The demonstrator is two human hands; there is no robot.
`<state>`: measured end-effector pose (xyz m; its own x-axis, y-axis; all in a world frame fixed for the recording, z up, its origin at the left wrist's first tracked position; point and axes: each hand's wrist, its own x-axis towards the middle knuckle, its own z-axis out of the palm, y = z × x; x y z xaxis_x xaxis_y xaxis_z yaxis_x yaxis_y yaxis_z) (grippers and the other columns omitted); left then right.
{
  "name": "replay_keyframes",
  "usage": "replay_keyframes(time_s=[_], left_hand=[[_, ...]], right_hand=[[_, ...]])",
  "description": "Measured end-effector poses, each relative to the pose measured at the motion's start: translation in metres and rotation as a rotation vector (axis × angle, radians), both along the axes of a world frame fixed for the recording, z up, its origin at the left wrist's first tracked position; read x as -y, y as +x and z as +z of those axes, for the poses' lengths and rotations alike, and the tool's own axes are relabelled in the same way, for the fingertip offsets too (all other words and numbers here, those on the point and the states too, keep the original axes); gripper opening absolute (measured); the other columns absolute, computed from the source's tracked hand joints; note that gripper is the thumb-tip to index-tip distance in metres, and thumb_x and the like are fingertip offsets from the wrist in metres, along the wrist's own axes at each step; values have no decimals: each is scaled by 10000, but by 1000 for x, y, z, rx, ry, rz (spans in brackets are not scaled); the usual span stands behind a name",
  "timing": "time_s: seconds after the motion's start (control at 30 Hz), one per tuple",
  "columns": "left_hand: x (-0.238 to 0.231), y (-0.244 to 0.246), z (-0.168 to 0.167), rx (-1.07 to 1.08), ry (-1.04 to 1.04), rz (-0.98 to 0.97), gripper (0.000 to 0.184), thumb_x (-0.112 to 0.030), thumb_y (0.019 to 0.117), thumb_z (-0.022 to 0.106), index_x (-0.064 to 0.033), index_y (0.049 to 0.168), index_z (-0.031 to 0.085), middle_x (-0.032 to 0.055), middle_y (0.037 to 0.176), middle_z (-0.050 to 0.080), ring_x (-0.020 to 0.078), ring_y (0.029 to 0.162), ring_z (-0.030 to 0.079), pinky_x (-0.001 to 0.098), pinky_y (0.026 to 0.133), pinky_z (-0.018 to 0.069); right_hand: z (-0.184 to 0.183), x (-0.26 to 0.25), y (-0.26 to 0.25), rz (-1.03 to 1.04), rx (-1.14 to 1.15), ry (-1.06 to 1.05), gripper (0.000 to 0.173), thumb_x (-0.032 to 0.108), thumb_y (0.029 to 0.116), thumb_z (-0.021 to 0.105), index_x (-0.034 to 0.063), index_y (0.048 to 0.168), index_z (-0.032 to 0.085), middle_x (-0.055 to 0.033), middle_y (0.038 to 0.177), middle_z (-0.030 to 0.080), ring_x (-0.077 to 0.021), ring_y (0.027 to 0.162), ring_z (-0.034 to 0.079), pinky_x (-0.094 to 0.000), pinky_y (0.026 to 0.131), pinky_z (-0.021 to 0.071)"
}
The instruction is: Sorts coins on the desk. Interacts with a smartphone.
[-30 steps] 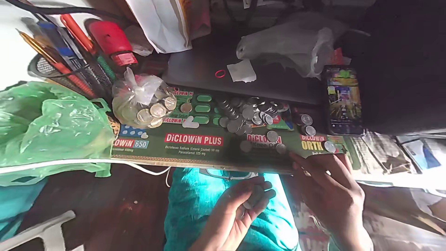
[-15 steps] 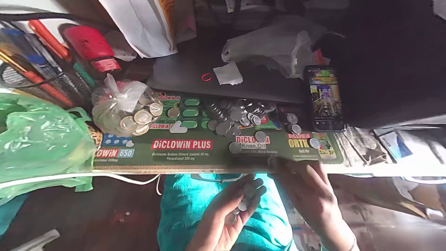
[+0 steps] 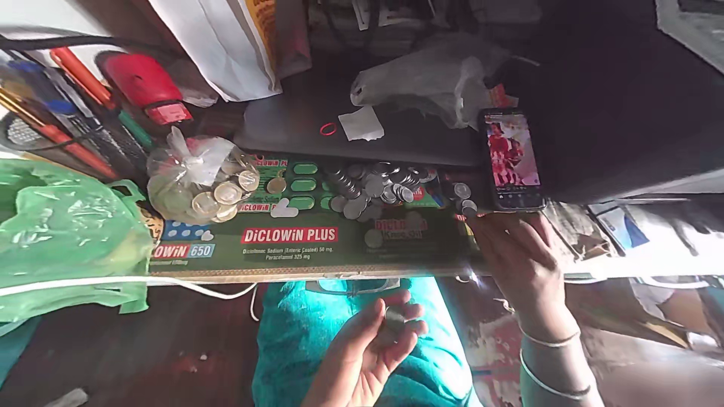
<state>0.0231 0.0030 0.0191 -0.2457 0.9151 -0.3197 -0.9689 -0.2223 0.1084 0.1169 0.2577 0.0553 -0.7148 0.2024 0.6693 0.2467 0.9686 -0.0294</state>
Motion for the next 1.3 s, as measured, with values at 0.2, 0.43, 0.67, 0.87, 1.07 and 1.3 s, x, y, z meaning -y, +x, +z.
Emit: replay_keyframes(time_s=[0.2,0.43,0.67,0.87,1.07,1.3], left_hand=[[1,-2,-2,52,17,-7,353,-117,1083,412,34,1348,590,215,1305,661,291,1202,669,349,1038,543],[-2,-3,1,-27,-83,1,313,-49,1066,426,1,1299,629,162,1229,714,233,1123,714,306,990,571],[-2,-3,1,55,-107,74,309,-60,1074,413,17,1265,643,183,1190,719,251,1090,725,317,968,584],[-2,-6,2,130,-36,90,375,-113,1097,343,39,1270,640,201,1221,697,272,1144,695,337,1013,557],[-5,-10,1,130,0,70,315,-128,1083,416,27,1175,674,169,1117,719,231,1041,723,323,965,579],[-1,-6,8,108,-142,138,226,-42,1050,447,-6,1117,661,160,1083,724,251,1021,733,357,957,593]], right_hand=[[4,13,4,10,41,-64,187,171,990,643,97,1039,807,-127,908,703,-263,896,614,-351,834,472],[-14,54,-5,241,21,-153,172,242,997,655,129,1062,767,-50,905,659,-185,889,572,-298,832,444],[-4,51,-26,108,90,-199,418,462,997,628,127,1205,767,-122,965,654,-245,938,559,-370,892,423],[-7,66,-21,256,131,-219,481,540,1025,506,148,1165,747,-90,930,639,-246,905,555,-379,845,423],[-1,82,-12,415,75,-311,679,749,970,370,194,1112,734,1,864,542,-138,861,516,-273,826,400],[-4,86,-50,276,207,-208,417,440,974,643,106,1189,771,-125,980,683,-274,892,589,-408,779,460]])
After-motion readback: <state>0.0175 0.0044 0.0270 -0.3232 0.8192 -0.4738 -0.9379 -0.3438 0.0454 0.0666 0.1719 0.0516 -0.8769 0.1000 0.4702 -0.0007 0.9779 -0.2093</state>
